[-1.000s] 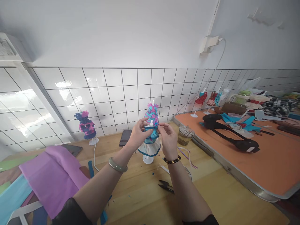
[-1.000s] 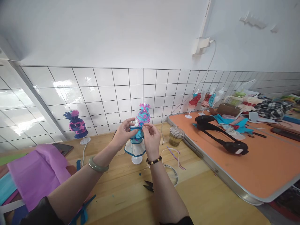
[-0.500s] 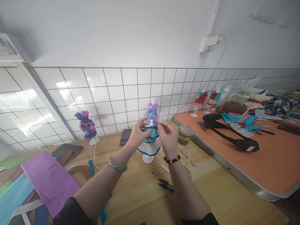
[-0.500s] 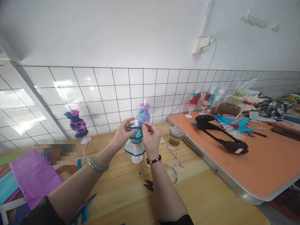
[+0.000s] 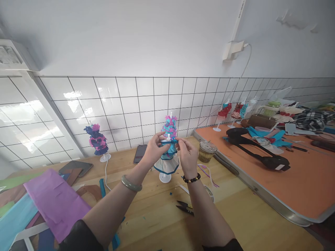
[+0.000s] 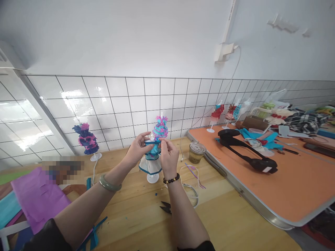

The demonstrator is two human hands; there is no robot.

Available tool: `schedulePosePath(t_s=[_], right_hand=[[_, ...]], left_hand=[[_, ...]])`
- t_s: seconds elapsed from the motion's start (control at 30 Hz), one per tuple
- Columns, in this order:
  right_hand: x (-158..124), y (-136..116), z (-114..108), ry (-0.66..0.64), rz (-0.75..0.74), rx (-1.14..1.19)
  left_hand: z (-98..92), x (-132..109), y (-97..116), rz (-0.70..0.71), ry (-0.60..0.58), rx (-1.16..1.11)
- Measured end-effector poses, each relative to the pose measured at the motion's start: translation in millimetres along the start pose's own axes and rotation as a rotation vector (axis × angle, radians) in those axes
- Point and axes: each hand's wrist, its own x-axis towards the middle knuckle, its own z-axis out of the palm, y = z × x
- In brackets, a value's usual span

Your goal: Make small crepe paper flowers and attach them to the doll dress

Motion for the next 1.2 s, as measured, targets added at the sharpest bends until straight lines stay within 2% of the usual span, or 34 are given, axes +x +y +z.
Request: schedulePosePath(t_s=[0.3,0.73,0.97,1.2], right_hand=[[-1,-2,0,-0.004,-0.006,0.018],[-1,3,2,-0.027,0.006,-0.028],[0,9,2,-0.042,-0.040,-0.085],[5,14,1,-0.021,0.001,0.068]], left_hand=[[-1.2,-1,4,-0.020,0.002,0.013],[-4.7,1,-1,-0.027,-0.026,0.008],[-5.6,4,-3,-0.028,-0.010,-0.014],[-7.4,6,-6,-0.037,-0.035,-0.075]])
